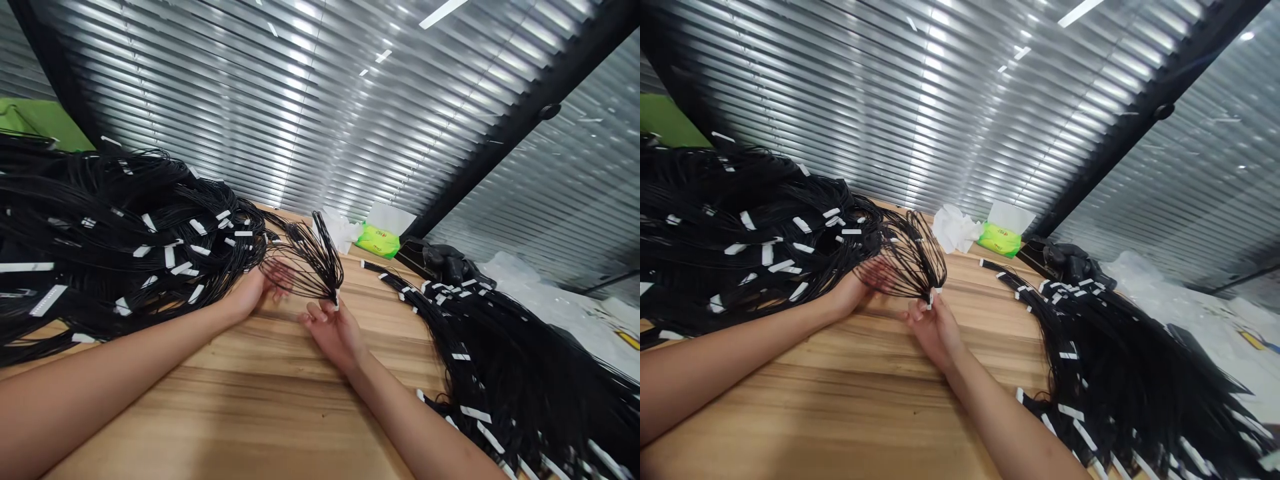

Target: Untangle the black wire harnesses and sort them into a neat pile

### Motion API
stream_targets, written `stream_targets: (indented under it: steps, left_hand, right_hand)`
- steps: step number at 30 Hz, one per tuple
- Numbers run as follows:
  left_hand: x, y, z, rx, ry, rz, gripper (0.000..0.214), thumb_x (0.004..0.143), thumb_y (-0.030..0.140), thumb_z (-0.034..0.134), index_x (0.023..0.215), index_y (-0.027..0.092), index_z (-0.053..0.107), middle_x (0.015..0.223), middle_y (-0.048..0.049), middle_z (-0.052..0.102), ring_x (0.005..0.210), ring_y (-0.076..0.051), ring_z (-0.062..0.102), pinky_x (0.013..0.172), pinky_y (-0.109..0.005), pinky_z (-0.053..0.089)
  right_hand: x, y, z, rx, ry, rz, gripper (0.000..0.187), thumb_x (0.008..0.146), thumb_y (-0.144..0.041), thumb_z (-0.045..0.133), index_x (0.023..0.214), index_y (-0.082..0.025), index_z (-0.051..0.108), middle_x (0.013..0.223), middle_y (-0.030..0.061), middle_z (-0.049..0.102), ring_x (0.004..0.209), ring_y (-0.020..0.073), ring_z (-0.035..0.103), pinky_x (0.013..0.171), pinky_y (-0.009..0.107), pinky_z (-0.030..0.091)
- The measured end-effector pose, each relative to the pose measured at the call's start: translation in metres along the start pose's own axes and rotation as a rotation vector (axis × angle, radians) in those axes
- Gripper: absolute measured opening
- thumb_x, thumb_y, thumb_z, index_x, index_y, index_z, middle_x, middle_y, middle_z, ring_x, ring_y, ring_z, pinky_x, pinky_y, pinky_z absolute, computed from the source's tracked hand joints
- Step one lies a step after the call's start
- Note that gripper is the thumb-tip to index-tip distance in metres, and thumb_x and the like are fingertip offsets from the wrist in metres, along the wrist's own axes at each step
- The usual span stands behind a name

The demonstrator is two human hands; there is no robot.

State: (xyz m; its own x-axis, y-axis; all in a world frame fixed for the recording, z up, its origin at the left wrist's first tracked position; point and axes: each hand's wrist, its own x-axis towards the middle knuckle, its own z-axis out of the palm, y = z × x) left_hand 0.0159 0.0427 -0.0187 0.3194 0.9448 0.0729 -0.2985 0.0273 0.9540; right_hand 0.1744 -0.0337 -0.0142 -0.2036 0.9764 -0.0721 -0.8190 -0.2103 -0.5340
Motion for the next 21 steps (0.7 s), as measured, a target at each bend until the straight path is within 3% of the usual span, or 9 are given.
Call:
stream_targets:
  steps: [4,8,11,17,21]
  left_hand:
    - [-0.002,0.009,0.003,-0.027,-0.137,0.028,0.037,0.082,0.05,0.049,0.07,0.016,0.056,0.056,-0.0004,0.055,0.049,-0.012,0.046,0.048,-0.024,0.037]
    - [-0.005,0.012,0.003,0.055,-0.203,0.053,0.029,0.082,0.037,0.055,0.064,0.014,0.054,0.061,0.0005,0.055,0.053,-0.009,0.046,0.056,-0.024,0.037]
    - [-0.008,0.013,0.003,0.073,-0.26,0.08,0.029,0.079,0.04,0.056,0.066,0.014,0.056,0.064,0.0,0.057,0.056,-0.01,0.047,0.059,-0.025,0.039]
    - [-0.009,0.014,0.009,0.303,-0.172,0.005,0.034,0.075,0.045,0.065,0.062,0.014,0.058,0.058,0.0015,0.056,0.053,-0.009,0.045,0.056,-0.023,0.038]
    - [-0.007,0.009,0.009,0.385,-0.215,-0.021,0.033,0.078,0.046,0.063,0.067,0.015,0.064,0.061,0.0005,0.06,0.055,-0.01,0.048,0.056,-0.022,0.038]
  right_hand:
    - [0.007,-0.002,-0.003,-0.098,0.114,-0.125,0.027,0.074,-0.036,0.074,0.065,-0.021,0.053,0.063,-0.007,0.053,0.051,0.0084,0.038,0.064,0.029,0.042]
    - [0.009,0.001,-0.004,-0.226,0.18,-0.209,0.026,0.07,-0.038,0.076,0.068,-0.021,0.056,0.066,-0.0044,0.058,0.05,0.0081,0.038,0.06,0.027,0.039]
    - [0.008,0.005,-0.002,-0.335,0.205,-0.261,0.027,0.069,-0.041,0.076,0.069,-0.02,0.059,0.065,-0.0031,0.06,0.05,0.0082,0.036,0.057,0.026,0.036]
    - [0.007,0.008,-0.003,-0.544,0.257,-0.344,0.032,0.075,-0.047,0.068,0.067,-0.018,0.056,0.052,-0.0063,0.048,0.049,0.0089,0.03,0.051,0.025,0.026]
    - [0.008,0.007,-0.008,-0.589,0.34,-0.423,0.036,0.075,-0.051,0.066,0.066,-0.019,0.052,0.049,-0.0083,0.041,0.048,0.0088,0.029,0.049,0.025,0.024]
